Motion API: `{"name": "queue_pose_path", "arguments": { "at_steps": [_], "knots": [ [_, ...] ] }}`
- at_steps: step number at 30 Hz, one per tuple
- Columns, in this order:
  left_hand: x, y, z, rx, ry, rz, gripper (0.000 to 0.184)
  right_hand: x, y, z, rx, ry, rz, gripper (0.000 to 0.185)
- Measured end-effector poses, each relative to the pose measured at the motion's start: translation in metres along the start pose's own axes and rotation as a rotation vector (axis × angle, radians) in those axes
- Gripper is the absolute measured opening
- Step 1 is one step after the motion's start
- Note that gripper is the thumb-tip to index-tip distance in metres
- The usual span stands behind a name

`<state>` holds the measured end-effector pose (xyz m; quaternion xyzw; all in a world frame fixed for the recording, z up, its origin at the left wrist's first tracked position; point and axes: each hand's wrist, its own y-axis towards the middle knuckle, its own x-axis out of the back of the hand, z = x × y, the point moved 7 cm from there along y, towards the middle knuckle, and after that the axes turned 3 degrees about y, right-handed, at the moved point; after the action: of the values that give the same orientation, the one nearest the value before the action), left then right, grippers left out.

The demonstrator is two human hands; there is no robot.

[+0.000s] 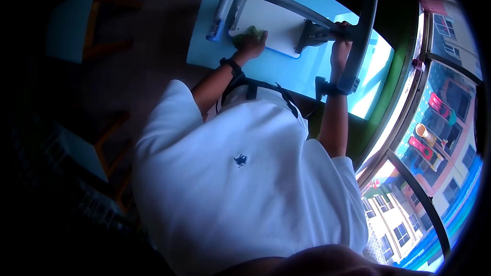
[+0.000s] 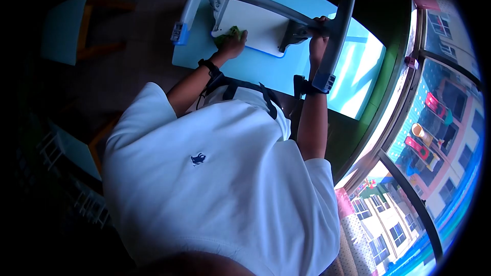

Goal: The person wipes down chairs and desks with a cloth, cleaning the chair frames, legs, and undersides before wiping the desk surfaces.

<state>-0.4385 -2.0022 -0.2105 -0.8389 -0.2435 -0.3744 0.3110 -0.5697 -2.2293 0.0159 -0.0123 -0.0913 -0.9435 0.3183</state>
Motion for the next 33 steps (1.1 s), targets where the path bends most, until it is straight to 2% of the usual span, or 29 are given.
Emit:
{"name": "queue_pose_path", "arguments": {
  "at_steps": [2, 4, 6, 7, 8, 10, 14, 17, 19, 22, 23, 27, 32, 33],
  "knots": [
    [0.011, -0.022, -0.022, 0.159, -0.149, 0.344, 0.081, 0.001, -0.001, -0.005, -0.014, 0.045, -0.009, 0.016],
    [-0.008, -0.016, -0.033, 0.095, -0.14, 0.334, 0.081, 0.002, -0.003, -0.005, -0.026, 0.081, -0.007, 0.016],
    [-0.027, 0.009, -0.046, -0.093, 0.039, 0.054, 0.079, 0.006, -0.001, -0.012, -0.06, 0.087, -0.011, 0.015],
    [-0.035, 0.026, -0.051, -0.152, 0.103, -0.056, 0.073, 0.004, 0.0, -0.007, -0.027, 0.046, 0.013, 0.012],
    [-0.035, 0.042, -0.056, -0.149, 0.1, -0.065, 0.073, 0.003, 0.0, -0.002, -0.021, 0.046, 0.021, 0.012],
    [-0.018, 0.065, -0.067, -0.25, 0.152, -0.227, 0.069, -0.002, 0.001, 0.005, -0.02, 0.022, -0.006, 0.012],
    [0.002, 0.123, -0.06, -0.063, 0.18, -0.327, 0.058, 0.001, 0.001, 0.0, -0.023, 0.001, -0.007, 0.014],
    [-0.004, 0.125, -0.053, -0.087, 0.149, -0.278, 0.059, 0.006, 0.003, -0.009, -0.064, -0.007, 0.035, 0.014],
    [-0.016, 0.105, -0.067, -0.342, 0.226, -0.382, 0.062, 0.0, 0.002, -0.002, -0.063, 0.056, -0.003, 0.013],
    [-0.036, 0.062, -0.103, -0.559, 0.168, -0.046, 0.058, 0.001, 0.001, -0.004, -0.079, 0.048, -0.008, 0.016],
    [-0.049, 0.053, -0.109, -0.6, 0.015, 0.072, 0.052, 0.003, 0.0, -0.006, -0.084, 0.026, -0.001, 0.016],
    [-0.067, -0.013, -0.11, -0.696, -0.068, 0.071, 0.045, 0.004, 0.001, -0.005, -0.038, 0.067, 0.059, 0.015],
    [-0.05, -0.056, -0.076, -0.823, 0.063, 0.126, 0.046, 0.009, 0.007, -0.012, -0.026, -0.07, 0.125, 0.012],
    [-0.042, -0.06, -0.065, -0.792, 0.065, 0.139, 0.042, 0.005, 0.005, -0.008, -0.041, -0.029, 0.112, 0.011]
  ]
}}
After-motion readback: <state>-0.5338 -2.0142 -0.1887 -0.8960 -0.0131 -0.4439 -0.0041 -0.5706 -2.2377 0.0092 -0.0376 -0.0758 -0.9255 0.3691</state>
